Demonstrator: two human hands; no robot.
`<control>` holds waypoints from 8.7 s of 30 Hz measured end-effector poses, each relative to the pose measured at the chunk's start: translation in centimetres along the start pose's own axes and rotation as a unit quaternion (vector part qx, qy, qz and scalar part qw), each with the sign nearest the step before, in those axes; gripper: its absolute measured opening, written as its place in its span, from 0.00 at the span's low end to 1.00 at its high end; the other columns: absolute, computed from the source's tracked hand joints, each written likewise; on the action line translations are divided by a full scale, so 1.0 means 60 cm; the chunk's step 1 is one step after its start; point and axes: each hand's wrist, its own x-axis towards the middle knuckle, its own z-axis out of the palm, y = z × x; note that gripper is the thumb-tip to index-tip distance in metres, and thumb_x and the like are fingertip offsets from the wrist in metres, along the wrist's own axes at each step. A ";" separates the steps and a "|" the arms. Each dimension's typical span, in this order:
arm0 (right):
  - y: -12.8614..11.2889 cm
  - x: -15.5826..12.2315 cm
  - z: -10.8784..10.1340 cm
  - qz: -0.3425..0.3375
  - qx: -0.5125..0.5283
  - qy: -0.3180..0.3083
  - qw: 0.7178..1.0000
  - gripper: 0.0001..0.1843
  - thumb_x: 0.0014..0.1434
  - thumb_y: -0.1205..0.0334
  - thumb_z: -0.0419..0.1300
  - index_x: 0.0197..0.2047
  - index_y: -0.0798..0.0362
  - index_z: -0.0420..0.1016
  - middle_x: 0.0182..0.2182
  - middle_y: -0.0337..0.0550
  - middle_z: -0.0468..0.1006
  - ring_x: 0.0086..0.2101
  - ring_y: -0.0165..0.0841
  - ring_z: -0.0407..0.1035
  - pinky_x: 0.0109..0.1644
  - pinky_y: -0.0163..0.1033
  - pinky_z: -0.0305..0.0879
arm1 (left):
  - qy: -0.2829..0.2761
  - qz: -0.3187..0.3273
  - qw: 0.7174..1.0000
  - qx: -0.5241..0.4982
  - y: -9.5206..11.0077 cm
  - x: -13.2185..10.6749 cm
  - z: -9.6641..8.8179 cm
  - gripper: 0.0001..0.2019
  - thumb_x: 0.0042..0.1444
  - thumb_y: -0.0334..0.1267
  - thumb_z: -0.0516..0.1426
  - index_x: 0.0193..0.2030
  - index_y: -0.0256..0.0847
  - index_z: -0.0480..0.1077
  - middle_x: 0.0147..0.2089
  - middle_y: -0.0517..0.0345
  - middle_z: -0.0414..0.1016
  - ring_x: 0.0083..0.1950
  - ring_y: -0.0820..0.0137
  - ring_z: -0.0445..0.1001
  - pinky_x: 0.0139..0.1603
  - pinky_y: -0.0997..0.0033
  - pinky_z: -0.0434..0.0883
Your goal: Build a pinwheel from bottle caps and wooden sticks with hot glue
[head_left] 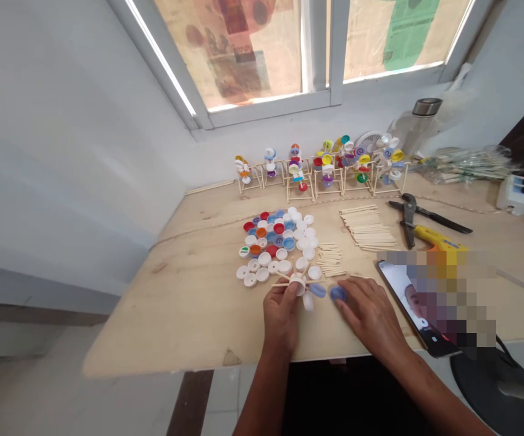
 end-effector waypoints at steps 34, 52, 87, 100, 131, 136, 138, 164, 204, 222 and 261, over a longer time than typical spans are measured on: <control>0.018 0.064 -0.014 0.033 -0.149 -0.107 0.983 0.07 0.59 0.66 0.57 0.30 0.52 0.75 0.29 0.43 0.75 0.35 0.37 0.61 0.40 0.42 0.45 | -0.021 -0.062 0.998 0.003 0.002 0.011 0.030 0.12 0.40 0.39 0.69 0.30 0.35 0.74 0.30 0.57 0.77 0.32 0.73 0.75 0.36 0.74 0.69; -0.016 0.046 -0.033 0.023 -0.055 -0.054 0.997 0.08 0.61 0.65 0.56 0.32 0.52 0.75 0.29 0.42 0.75 0.36 0.34 0.62 0.42 0.41 0.47 | 0.007 -0.025 1.000 -0.018 0.020 0.008 0.032 0.11 0.40 0.38 0.69 0.28 0.36 0.75 0.30 0.58 0.76 0.33 0.74 0.74 0.36 0.76 0.70; 0.028 0.058 -0.034 0.034 -0.111 -0.131 0.984 0.08 0.58 0.65 0.57 0.30 0.50 0.76 0.30 0.42 0.76 0.36 0.35 0.63 0.42 0.42 0.46 | 0.024 -0.004 1.000 -0.016 0.023 0.011 -0.002 0.11 0.40 0.39 0.69 0.27 0.36 0.74 0.29 0.58 0.76 0.32 0.73 0.74 0.36 0.74 0.70; 0.018 0.081 -0.007 0.000 -0.127 -0.100 0.987 0.07 0.58 0.68 0.56 0.29 0.52 0.74 0.29 0.44 0.75 0.35 0.36 0.61 0.41 0.42 0.45 | 0.021 -0.003 1.000 -0.018 0.022 0.010 -0.002 0.12 0.40 0.40 0.69 0.28 0.36 0.74 0.29 0.58 0.76 0.32 0.73 0.74 0.37 0.75 0.70; 0.004 0.056 -0.025 0.002 -0.074 0.048 0.996 0.10 0.62 0.65 0.55 0.32 0.52 0.76 0.26 0.41 0.75 0.33 0.33 0.62 0.43 0.41 0.49 | 0.014 -0.010 1.000 -0.017 0.016 0.004 0.014 0.11 0.42 0.39 0.68 0.30 0.35 0.76 0.31 0.57 0.78 0.33 0.73 0.74 0.40 0.73 0.71; -0.003 0.052 -0.032 -0.014 -0.040 0.078 0.996 0.10 0.62 0.64 0.56 0.30 0.52 0.76 0.23 0.39 0.76 0.30 0.32 0.64 0.44 0.41 0.50 | 0.013 -0.006 1.000 -0.012 0.013 0.004 0.018 0.10 0.42 0.38 0.68 0.29 0.35 0.76 0.30 0.58 0.76 0.32 0.73 0.74 0.38 0.72 0.71; -0.007 0.052 -0.034 -0.019 -0.027 0.082 0.996 0.11 0.62 0.64 0.56 0.30 0.52 0.76 0.22 0.38 0.76 0.29 0.31 0.64 0.45 0.41 0.50 | 0.012 -0.004 1.000 -0.014 0.012 0.003 0.018 0.10 0.41 0.38 0.68 0.29 0.35 0.76 0.30 0.58 0.76 0.32 0.73 0.74 0.37 0.74 0.71; -0.042 -0.004 -0.023 0.027 0.074 0.123 0.989 0.18 0.61 0.67 0.53 0.55 0.55 0.67 0.44 0.49 0.76 0.46 0.39 0.67 0.50 0.47 0.61 | 0.005 -0.005 1.000 0.003 0.007 -0.006 0.021 0.11 0.42 0.40 0.68 0.27 0.35 0.76 0.30 0.57 0.76 0.33 0.73 0.73 0.37 0.75 0.71; -0.037 0.025 -0.033 0.121 0.215 0.031 0.969 0.16 0.64 0.60 0.53 0.54 0.51 0.66 0.46 0.47 0.74 0.47 0.38 0.66 0.50 0.47 0.61 | 0.033 -0.036 0.998 0.044 -0.005 -0.002 0.037 0.15 0.37 0.45 0.70 0.30 0.39 0.76 0.33 0.55 0.78 0.36 0.70 0.75 0.42 0.71 0.72; -0.033 0.040 -0.031 0.128 0.231 0.015 0.964 0.16 0.62 0.58 0.55 0.53 0.50 0.67 0.45 0.46 0.75 0.48 0.38 0.66 0.50 0.47 0.62 | 0.038 -0.034 0.997 0.057 -0.004 0.005 0.042 0.15 0.36 0.45 0.70 0.28 0.39 0.74 0.36 0.55 0.78 0.38 0.68 0.75 0.47 0.67 0.71; -0.052 0.040 -0.043 0.155 0.266 -0.006 0.951 0.18 0.62 0.57 0.56 0.55 0.46 0.64 0.45 0.40 0.76 0.47 0.35 0.67 0.50 0.44 0.62 | -0.003 -0.049 0.994 0.095 0.004 -0.013 0.030 0.17 0.39 0.45 0.69 0.34 0.37 0.76 0.35 0.52 0.79 0.37 0.65 0.76 0.45 0.64 0.70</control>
